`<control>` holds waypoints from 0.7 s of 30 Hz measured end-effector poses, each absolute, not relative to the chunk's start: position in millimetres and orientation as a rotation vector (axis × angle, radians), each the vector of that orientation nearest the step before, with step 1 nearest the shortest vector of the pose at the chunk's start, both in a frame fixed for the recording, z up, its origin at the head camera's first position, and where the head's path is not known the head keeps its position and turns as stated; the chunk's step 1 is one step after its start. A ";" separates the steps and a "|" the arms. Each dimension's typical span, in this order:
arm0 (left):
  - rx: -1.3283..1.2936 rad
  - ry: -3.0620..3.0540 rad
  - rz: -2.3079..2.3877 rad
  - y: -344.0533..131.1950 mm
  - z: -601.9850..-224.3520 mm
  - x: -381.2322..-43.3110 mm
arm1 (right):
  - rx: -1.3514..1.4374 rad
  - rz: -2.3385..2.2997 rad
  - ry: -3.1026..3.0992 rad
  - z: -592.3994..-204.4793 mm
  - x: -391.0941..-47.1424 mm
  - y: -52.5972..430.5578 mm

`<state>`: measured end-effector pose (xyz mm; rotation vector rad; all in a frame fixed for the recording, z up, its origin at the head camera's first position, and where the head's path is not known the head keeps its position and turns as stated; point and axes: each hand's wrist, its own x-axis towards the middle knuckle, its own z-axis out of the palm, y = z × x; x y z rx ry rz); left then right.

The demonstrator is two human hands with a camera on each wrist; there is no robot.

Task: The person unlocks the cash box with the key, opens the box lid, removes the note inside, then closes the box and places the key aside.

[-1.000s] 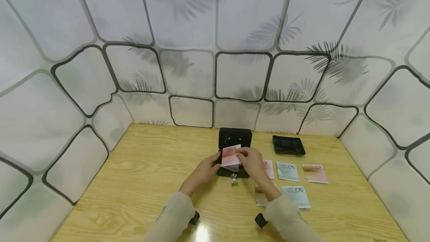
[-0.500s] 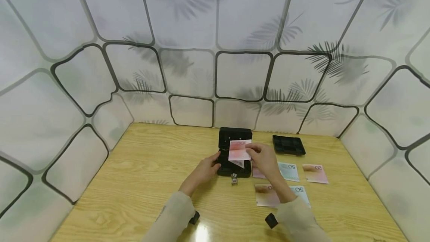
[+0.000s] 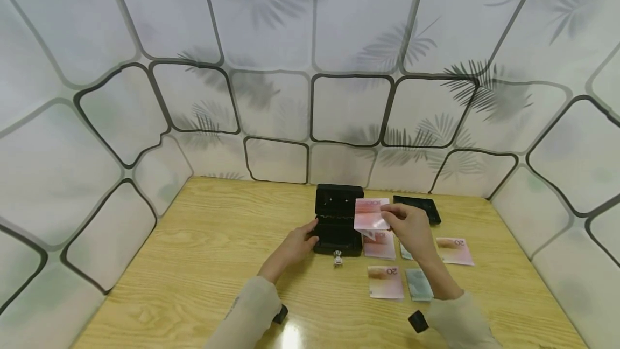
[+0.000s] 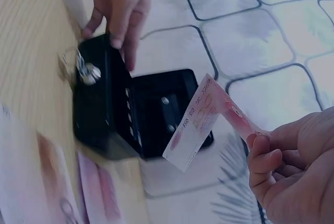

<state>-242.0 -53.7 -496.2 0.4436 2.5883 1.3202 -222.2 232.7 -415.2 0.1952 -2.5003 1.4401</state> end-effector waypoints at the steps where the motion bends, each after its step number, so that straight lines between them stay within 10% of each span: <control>1: 0.446 2.591 1.319 -53.7 -496.4 -241.9 | 0.190 1.435 -2.509 -413.6 -220.7 237.3; 21: 0.444 2.592 1.300 -54.2 -497.6 -243.1 | 0.069 1.193 -2.626 -394.6 -182.9 331.5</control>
